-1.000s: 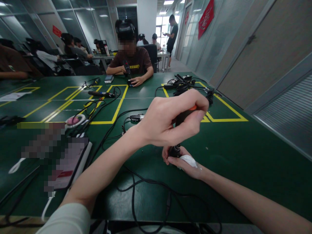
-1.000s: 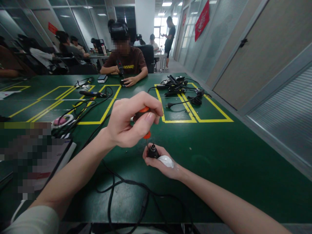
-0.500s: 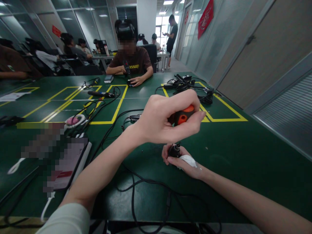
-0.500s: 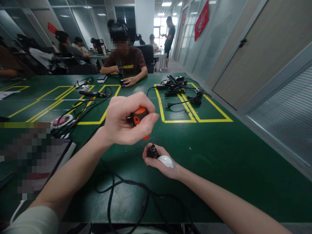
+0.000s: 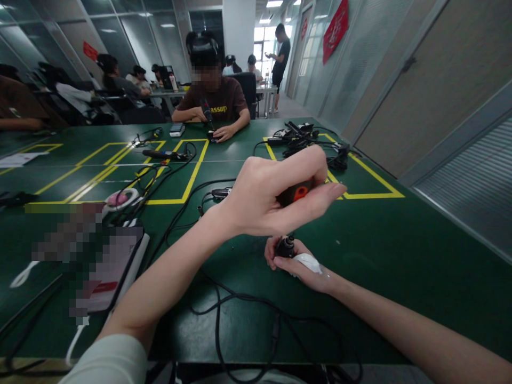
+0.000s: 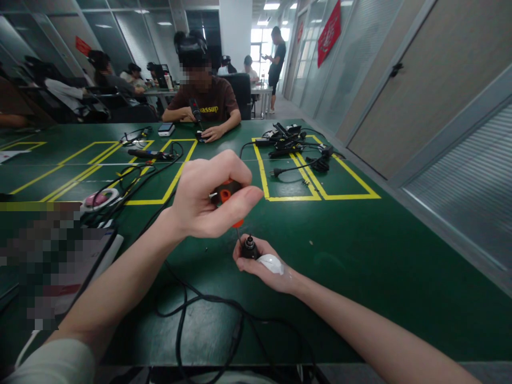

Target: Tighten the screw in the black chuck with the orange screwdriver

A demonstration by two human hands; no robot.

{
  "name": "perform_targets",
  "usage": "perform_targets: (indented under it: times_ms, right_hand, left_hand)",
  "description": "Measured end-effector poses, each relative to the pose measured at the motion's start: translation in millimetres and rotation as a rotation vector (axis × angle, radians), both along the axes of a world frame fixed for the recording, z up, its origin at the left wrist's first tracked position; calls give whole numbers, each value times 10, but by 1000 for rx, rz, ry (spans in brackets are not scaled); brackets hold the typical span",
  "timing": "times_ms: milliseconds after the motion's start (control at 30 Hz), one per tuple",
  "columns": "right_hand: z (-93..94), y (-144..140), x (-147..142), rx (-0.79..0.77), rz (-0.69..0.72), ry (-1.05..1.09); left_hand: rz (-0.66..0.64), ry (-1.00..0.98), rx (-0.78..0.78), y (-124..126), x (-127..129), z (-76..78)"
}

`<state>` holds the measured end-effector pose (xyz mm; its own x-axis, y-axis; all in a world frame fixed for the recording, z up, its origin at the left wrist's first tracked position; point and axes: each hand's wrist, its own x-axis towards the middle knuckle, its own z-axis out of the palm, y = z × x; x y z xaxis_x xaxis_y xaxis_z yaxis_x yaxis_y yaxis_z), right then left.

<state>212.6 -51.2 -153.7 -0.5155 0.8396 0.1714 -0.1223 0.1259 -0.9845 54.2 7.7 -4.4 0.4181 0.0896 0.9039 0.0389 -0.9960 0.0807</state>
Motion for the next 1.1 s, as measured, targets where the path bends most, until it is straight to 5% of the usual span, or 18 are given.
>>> perform_targets:
  times_ms: [633, 833, 1100]
  right_hand:
    - [-13, 1, -6, -30, -9, 40]
    - [12, 0, 3, -14, -2, 15]
    - [-13, -1, 0, -28, 3, 18]
  left_hand:
    - [16, -10, -8, -11, 3, 5]
    - [-103, 51, -27, 4, -11, 3]
    - [-94, 29, -54, -19, 12, 4]
